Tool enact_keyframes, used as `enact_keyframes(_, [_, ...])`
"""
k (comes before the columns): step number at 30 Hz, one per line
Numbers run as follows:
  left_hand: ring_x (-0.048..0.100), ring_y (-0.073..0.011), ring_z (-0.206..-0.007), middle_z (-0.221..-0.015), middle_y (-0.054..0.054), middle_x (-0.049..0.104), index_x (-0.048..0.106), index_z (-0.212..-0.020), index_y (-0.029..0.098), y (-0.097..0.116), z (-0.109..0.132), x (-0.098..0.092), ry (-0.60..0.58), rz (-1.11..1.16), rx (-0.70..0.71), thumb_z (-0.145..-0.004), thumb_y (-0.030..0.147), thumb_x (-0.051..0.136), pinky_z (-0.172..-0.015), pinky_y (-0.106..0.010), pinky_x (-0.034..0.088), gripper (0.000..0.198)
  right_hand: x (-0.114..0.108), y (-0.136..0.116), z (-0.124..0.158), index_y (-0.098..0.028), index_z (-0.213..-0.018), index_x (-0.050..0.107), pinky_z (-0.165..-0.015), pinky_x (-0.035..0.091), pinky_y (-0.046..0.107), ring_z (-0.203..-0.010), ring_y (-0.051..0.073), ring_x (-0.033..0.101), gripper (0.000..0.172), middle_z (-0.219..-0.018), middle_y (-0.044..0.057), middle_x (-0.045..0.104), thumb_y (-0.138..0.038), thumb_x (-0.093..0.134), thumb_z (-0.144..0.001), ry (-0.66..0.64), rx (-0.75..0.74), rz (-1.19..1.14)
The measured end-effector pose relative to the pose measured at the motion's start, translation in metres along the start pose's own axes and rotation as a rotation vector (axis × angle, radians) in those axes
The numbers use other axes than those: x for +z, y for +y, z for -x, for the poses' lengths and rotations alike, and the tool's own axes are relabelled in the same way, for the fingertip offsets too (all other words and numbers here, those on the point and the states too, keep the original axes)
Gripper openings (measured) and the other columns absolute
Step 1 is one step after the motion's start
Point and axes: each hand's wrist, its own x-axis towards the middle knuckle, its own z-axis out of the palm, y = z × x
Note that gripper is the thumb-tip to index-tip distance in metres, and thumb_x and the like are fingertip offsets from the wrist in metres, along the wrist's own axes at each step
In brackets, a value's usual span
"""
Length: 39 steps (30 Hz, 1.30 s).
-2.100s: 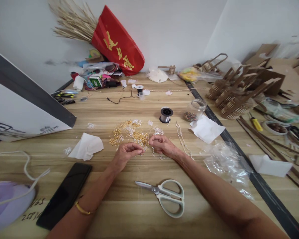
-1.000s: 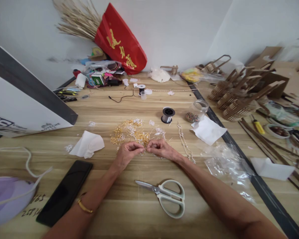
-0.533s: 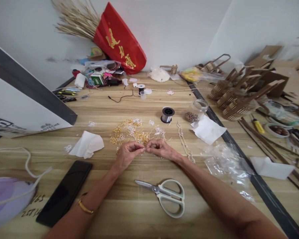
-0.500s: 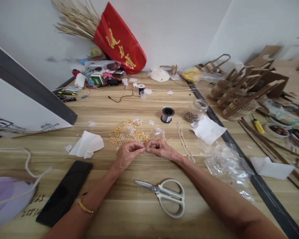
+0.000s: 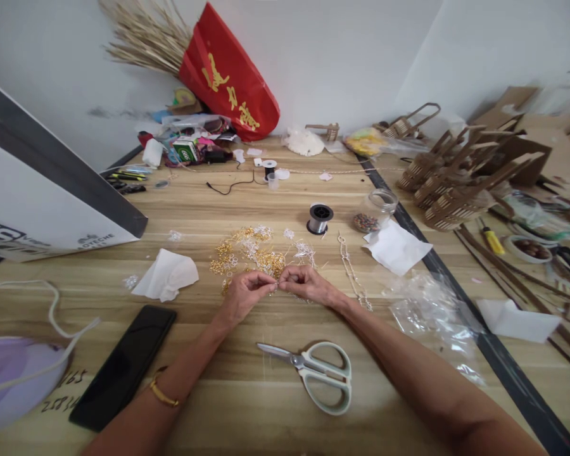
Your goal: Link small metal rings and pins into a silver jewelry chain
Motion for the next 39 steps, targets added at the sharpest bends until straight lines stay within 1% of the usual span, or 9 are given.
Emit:
enact_keyframes(10, [0.06,-0.0118,-0.061,-0.067,-0.002,0.069,0.069,-0.073,0.013,-0.0026,-0.0002,-0.0003,-0.028,-0.02,-0.017,-0.066,0.023,0.07,-0.06,-0.021,0.047,0.012,0.0003,0.0015,0.0001,-0.013,-0.077,0.057,-0.043,0.019,0.019,-0.045,0.005,0.027,0.031,-0.05,-0.009,0.035,-0.043,0.06,-0.081,-0.002,-0.014,0.0])
enact_keyframes(20, [0.06,-0.0119,-0.062,-0.068,-0.003,0.069,0.069,-0.073,0.013,-0.0038,-0.0014,-0.001,-0.047,0.042,-0.037,-0.065,0.023,0.071,-0.061,-0.021,0.047,0.013,0.0008,-0.0037,0.0009,-0.013,-0.076,0.057,-0.043,0.019,0.019,-0.044,0.005,0.027,0.032,-0.049,-0.009,0.034,-0.045,0.059,-0.081,0.003,-0.002,0.004])
enact_keyframes(31, [0.061,-0.013,-0.063,-0.069,-0.004,0.07,0.068,-0.074,0.013,-0.003,-0.0004,-0.0004,-0.053,-0.053,0.019,-0.068,0.024,0.068,-0.062,-0.022,0.047,0.013,0.0008,-0.0022,0.0008,-0.012,-0.077,0.058,-0.043,0.018,0.02,-0.045,0.005,0.026,0.032,-0.049,-0.009,0.034,-0.045,0.061,-0.08,-0.015,-0.001,-0.024])
enact_keyframes(39, [0.061,-0.0135,-0.063,-0.069,-0.003,0.069,0.068,-0.074,0.014,-0.0028,0.0009,-0.0006,-0.035,-0.115,0.043,-0.069,0.023,0.067,-0.06,-0.022,0.047,0.011,0.0004,-0.0032,0.0008,-0.013,-0.078,0.058,-0.043,0.019,0.02,-0.046,0.005,0.026,0.032,-0.051,-0.008,0.034,-0.045,0.06,-0.08,-0.024,-0.008,-0.024])
